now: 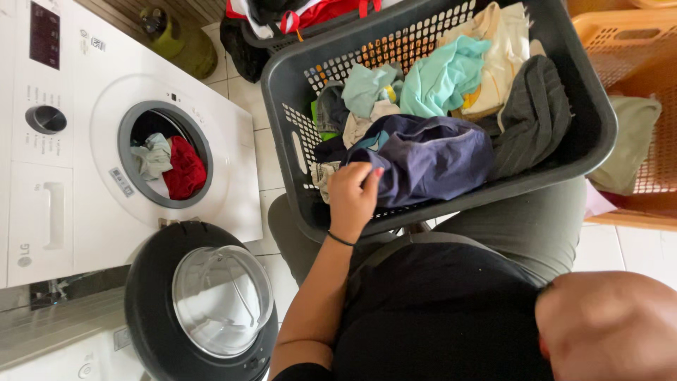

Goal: The person sorts various laundry items in a basket, picking up a light green shirt and a blue garment, unfolding them by hand to check them before placing them back into the basket.

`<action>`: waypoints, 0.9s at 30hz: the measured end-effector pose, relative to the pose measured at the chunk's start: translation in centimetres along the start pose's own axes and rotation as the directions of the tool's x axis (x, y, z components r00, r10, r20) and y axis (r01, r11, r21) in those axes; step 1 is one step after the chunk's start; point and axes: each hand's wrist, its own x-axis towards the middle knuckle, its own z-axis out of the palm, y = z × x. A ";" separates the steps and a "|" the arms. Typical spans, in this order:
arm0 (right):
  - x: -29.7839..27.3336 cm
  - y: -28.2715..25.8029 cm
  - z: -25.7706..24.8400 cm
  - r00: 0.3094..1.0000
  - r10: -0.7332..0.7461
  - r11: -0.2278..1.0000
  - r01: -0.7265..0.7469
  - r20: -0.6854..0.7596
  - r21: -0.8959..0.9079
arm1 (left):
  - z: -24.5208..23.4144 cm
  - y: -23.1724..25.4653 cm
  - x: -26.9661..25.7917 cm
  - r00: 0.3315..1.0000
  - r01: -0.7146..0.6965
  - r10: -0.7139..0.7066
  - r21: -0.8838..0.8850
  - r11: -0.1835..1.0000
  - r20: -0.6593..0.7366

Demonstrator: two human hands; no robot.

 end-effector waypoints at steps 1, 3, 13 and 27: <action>-0.3 0.8 0.5 0.988 -0.031 0.956 -0.015 -0.151 -0.294 | -0.5 -0.7 -0.3 0.999 0.047 -0.048 -0.115 0.992 -0.014; -1.1 5.7 1.2 0.911 0.018 0.739 -0.290 -0.413 -0.608 | -1.7 -2.0 -0.3 0.984 0.157 -0.178 -0.354 0.922 -0.027; -10.7 24.0 2.2 0.362 0.734 0.097 -0.893 -0.575 -0.438 | -8.1 -3.0 1.3 0.902 0.187 -0.409 -0.731 0.656 -0.136; -8.6 12.0 -5.9 0.882 0.405 0.913 -0.404 -0.242 0.058 | -12.5 -4.6 4.3 0.992 0.014 0.128 -0.999 -0.037 0.010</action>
